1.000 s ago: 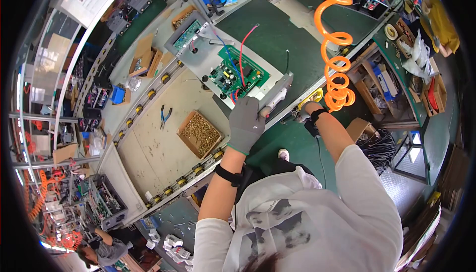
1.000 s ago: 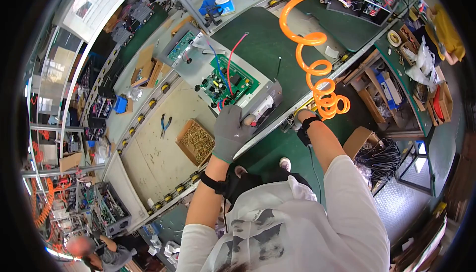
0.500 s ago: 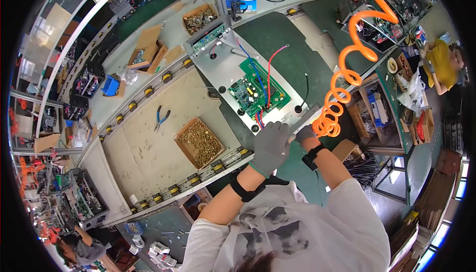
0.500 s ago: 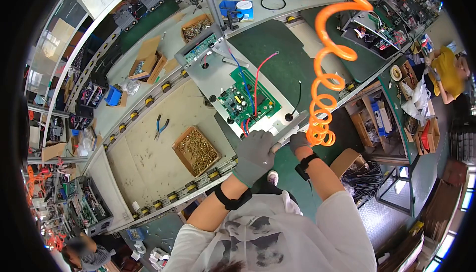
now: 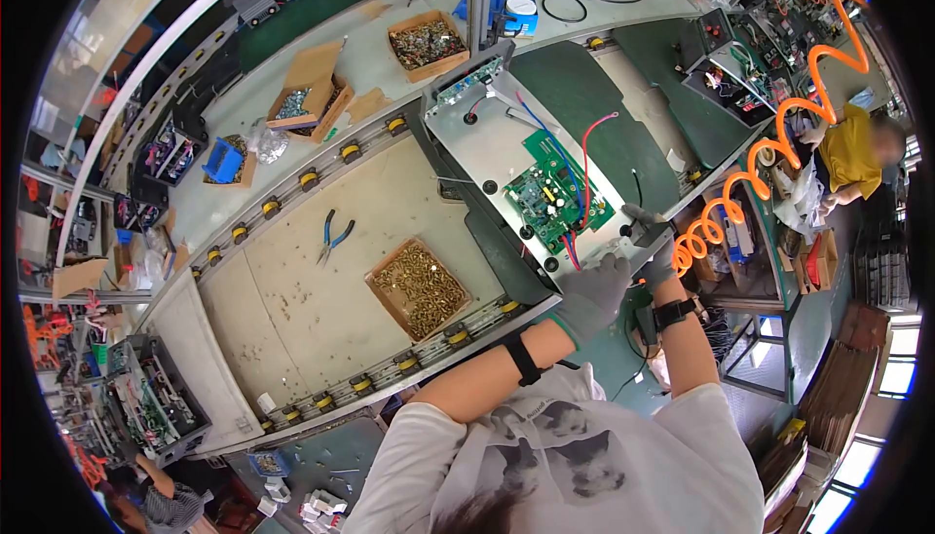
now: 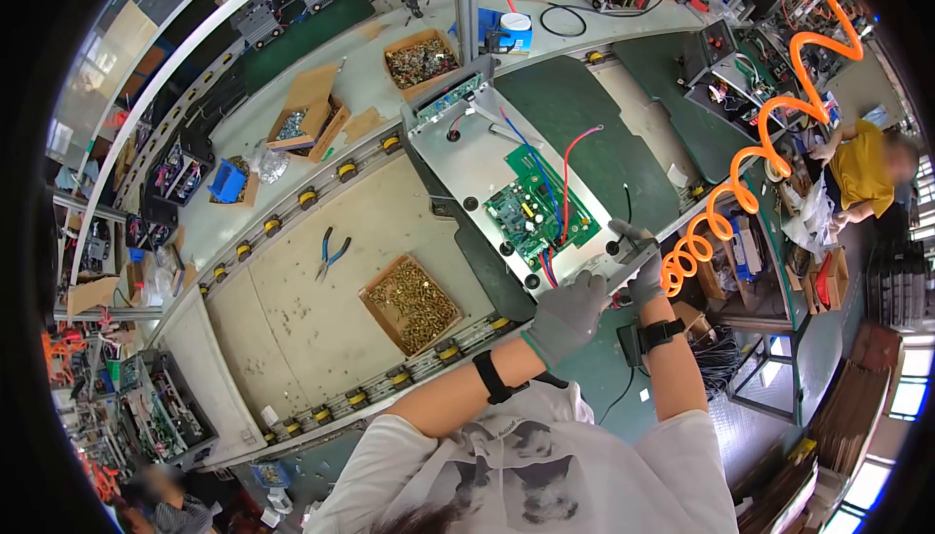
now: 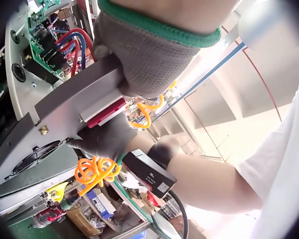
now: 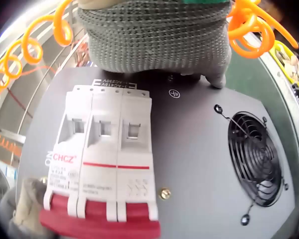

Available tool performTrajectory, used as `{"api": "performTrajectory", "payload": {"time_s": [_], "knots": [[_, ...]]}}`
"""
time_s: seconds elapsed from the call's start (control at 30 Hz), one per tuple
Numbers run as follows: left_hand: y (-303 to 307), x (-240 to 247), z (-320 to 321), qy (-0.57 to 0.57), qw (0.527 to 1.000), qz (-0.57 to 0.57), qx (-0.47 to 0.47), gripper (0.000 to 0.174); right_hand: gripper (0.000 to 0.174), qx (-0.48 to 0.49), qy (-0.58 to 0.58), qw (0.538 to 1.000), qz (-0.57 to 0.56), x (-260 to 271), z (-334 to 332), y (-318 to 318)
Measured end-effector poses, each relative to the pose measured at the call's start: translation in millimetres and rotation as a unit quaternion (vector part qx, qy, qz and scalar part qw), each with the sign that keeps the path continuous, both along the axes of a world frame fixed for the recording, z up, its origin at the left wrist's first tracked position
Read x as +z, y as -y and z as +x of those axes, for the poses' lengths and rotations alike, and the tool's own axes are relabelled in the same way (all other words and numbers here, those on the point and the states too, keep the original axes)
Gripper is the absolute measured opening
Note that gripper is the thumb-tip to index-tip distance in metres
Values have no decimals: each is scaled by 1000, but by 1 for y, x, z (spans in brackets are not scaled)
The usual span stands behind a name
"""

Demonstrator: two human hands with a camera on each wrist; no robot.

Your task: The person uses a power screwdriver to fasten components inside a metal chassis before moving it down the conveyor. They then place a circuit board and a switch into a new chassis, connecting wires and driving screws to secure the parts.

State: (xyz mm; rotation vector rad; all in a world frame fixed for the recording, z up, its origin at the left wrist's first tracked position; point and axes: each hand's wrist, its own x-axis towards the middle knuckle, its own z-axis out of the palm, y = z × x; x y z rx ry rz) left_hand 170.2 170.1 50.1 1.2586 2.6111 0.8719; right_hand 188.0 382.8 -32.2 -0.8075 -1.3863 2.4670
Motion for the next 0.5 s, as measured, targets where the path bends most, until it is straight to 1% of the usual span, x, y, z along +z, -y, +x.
{"api": "performTrajectory", "payload": {"time_s": [0.03, 0.1, 0.13, 0.2, 0.23, 0.27, 0.3, 0.33, 0.37, 0.43, 0.5], "knots": [[6, 1, 1, 3, 1000, 3, 1, 26, 56, 1, 3, 1000, 3, 4, 4, 6], [20, 3, 2, 17, 999, 28, -23, 25, 56, 55, 47, 997, 9, 10, 13, 17], [28, 3, 1, 18, 999, 31, -24, 25, 54, 52, 53, 995, 61, 7, 16, 24], [45, 3, -1, 12, 998, 34, -43, 25, 54, 33, 44, 995, 78, -8, 26, 38], [51, 4, -2, 12, 998, 38, -48, 25, 54, 16, 33, 995, 95, -5, 27, 47], [55, 4, -3, 12, 997, 59, -45, 24, 55, -10, 45, 997, 57, -2, 29, 56], [56, 6, -3, 11, 995, 84, -49, 24, 53, 18, 19, 999, 18, -11, 34, 49], [55, 6, -3, 17, 995, 84, -44, 24, 48, -21, 0, 998, 59, -7, 32, 56], [53, 5, -2, 24, 995, 85, -41, 23, 42, -15, -2, 997, 71, -27, 32, 44], [51, 8, -4, 25, 995, 90, -37, 24, 38, -20, 27, 999, 14, -16, 30, 48], [53, 8, -5, 13, 994, 102, -37, 24, 37, -19, 94, 995, 24, 4, 25, 51]]}}
